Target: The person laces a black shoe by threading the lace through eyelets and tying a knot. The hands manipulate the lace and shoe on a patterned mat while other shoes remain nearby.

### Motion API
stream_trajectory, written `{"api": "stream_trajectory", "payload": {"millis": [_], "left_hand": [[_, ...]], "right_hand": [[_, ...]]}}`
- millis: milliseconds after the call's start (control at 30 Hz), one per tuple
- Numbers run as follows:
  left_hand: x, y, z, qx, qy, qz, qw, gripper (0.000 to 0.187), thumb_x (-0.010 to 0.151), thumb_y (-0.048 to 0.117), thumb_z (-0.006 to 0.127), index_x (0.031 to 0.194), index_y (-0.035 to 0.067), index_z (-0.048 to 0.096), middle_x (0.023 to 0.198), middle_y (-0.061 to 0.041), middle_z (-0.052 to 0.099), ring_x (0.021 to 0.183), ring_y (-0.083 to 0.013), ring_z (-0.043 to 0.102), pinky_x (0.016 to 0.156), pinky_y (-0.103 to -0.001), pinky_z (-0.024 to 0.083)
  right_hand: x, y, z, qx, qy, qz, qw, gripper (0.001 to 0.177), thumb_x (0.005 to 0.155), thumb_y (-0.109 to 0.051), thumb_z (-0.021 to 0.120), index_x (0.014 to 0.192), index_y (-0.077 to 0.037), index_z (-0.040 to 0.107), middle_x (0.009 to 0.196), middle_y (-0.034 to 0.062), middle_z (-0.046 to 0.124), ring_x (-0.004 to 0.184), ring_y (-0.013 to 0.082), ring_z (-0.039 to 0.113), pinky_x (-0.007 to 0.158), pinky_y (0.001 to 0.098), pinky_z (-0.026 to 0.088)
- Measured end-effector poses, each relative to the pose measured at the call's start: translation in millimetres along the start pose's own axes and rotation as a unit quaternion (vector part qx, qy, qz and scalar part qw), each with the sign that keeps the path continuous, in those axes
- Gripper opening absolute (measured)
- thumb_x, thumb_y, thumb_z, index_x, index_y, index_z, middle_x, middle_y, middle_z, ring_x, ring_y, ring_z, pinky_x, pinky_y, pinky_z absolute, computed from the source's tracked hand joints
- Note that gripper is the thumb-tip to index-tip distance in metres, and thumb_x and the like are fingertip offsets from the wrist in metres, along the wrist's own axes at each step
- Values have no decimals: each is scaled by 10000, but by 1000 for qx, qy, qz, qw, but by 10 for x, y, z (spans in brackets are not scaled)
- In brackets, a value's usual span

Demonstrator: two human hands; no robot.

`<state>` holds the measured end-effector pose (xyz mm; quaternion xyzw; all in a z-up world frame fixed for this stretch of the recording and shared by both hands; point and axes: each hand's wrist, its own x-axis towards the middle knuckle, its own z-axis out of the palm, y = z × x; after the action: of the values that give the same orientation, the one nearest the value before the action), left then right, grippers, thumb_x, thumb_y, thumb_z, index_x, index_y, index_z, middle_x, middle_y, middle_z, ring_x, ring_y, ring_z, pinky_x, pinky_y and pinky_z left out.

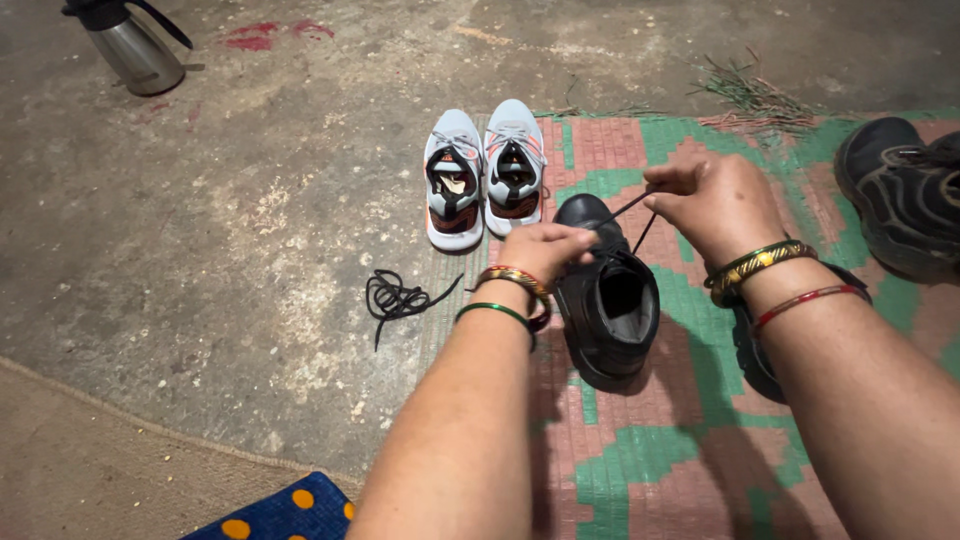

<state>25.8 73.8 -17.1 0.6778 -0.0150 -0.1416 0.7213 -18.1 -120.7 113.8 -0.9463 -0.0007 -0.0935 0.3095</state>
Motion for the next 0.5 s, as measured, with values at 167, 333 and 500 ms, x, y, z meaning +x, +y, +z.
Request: {"api": "stream_trajectory", "payload": {"millis": [167,333,500], "left_hand": [[-38,29,-91,54,42,58,996,195,825,177,788,947,29,823,820,-40,800,692,-71,668,653,-249,538],[-44,211,237,78,65,129,986,194,782,150,865,857,-15,798,775,-52,765,676,-83,683,656,-275,572],[-3,261,440,-53,45,109,992,109,839,109,768,888,13,782,768,-40,780,693,-86,731,659,-264,594]], "right_hand": [[26,67,-14,-95,-59,10,994,304,847,-216,799,1129,-104,798,1056,125,787,951,240,758,841,365,568],[175,159,236,76,-132,-54,987,378,830,-180,755,1201,-106,751,1100,119,792,999,232,758,882,365,582],[151,259,335,12,-29,-184,982,324,821,-179,769,1137,-108,774,1110,123,794,1033,255,728,900,370,566]]}}
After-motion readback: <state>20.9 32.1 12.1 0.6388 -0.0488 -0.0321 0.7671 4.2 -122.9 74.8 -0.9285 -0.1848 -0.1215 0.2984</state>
